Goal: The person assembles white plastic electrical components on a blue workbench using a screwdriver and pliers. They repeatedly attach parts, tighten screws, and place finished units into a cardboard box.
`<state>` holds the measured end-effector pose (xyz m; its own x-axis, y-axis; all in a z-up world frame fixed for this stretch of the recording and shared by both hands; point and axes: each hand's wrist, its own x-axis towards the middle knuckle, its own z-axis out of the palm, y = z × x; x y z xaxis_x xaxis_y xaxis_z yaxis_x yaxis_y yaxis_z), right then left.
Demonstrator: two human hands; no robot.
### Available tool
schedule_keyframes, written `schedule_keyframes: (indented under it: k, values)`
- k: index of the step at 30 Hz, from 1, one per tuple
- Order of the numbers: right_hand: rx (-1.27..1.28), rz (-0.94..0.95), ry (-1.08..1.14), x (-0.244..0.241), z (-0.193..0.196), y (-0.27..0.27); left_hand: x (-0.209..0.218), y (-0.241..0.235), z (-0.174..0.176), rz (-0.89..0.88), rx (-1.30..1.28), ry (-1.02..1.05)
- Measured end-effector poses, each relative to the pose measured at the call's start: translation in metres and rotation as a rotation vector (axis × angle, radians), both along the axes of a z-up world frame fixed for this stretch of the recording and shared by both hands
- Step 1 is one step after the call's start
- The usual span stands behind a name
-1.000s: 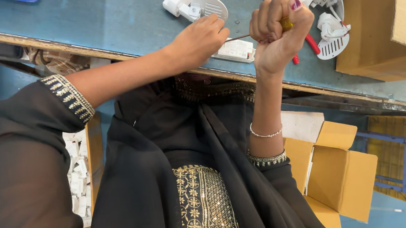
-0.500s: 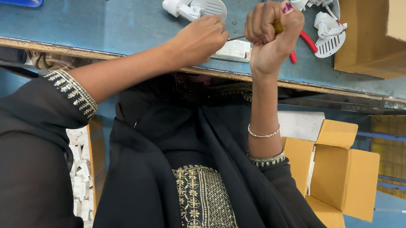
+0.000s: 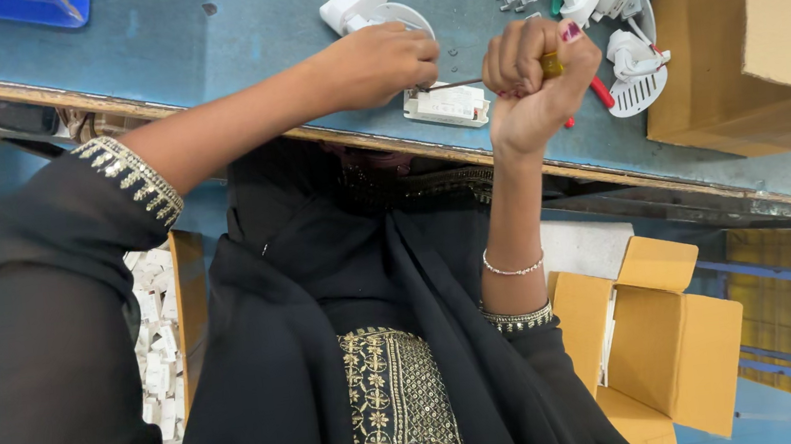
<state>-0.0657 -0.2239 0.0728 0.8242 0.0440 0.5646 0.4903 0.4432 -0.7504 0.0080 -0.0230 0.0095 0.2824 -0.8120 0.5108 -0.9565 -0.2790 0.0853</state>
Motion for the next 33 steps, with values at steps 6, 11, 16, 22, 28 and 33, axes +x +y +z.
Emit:
schedule_keyframes:
  k: [6,11,16,22,28,33]
  values:
    - [0.025,-0.015,-0.015,-0.002,-0.002,-0.003,-0.004,0.010,0.003,-0.002,0.009,0.023]
    - [0.022,-0.026,-0.023,-0.002,-0.003,-0.004,0.005,0.007,0.001,-0.043,0.032,0.129]
    - [0.010,-0.037,-0.035,-0.002,-0.004,-0.006,0.012,0.003,-0.002,-0.040,0.082,0.144]
    - [0.034,-0.017,-0.006,-0.002,-0.004,-0.011,0.016,-0.005,0.000,-0.027,0.150,0.120]
    - [0.053,-0.012,0.001,-0.001,-0.004,-0.014,0.018,-0.010,0.006,-0.035,0.233,0.125]
    - [0.051,-0.021,0.006,-0.001,-0.004,-0.016,0.018,-0.016,0.007,-0.048,0.274,0.055]
